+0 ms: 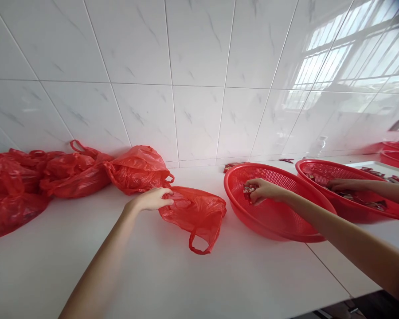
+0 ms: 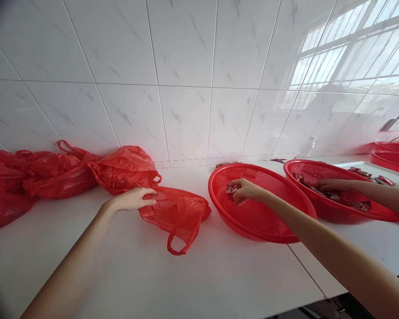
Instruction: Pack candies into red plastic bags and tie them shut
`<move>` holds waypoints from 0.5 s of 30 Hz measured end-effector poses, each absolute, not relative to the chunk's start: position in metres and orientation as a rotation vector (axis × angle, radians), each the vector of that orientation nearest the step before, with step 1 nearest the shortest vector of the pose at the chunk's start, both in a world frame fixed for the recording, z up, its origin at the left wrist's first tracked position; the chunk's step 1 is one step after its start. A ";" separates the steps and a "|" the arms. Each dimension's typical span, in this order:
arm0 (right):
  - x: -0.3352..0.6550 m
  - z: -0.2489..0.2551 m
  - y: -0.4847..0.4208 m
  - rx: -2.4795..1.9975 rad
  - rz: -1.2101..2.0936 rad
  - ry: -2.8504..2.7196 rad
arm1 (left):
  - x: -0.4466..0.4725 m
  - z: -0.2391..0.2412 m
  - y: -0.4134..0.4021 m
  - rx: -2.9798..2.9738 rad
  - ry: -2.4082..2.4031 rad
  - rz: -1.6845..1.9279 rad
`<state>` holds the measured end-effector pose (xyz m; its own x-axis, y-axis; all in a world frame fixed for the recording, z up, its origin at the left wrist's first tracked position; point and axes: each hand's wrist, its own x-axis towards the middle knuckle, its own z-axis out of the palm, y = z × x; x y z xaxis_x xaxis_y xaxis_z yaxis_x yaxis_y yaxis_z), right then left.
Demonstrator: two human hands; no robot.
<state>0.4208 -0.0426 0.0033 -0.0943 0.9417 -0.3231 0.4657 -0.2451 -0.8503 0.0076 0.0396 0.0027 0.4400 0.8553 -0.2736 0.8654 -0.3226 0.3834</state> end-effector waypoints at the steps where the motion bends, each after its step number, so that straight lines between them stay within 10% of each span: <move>1: 0.420 0.009 -0.043 -1.689 1.290 -1.514 | 0.009 0.004 0.038 2.220 1.449 -0.010; 15: 0.284 0.077 -0.055 -1.152 1.275 -1.964 | 0.028 0.021 0.013 2.101 1.313 0.056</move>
<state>0.2843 -0.0548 0.0771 -0.4992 0.8663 -0.0196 0.3707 0.1930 -0.9085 0.0278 0.0132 0.0212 0.4970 0.8172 -0.2918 0.7893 -0.2861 0.5433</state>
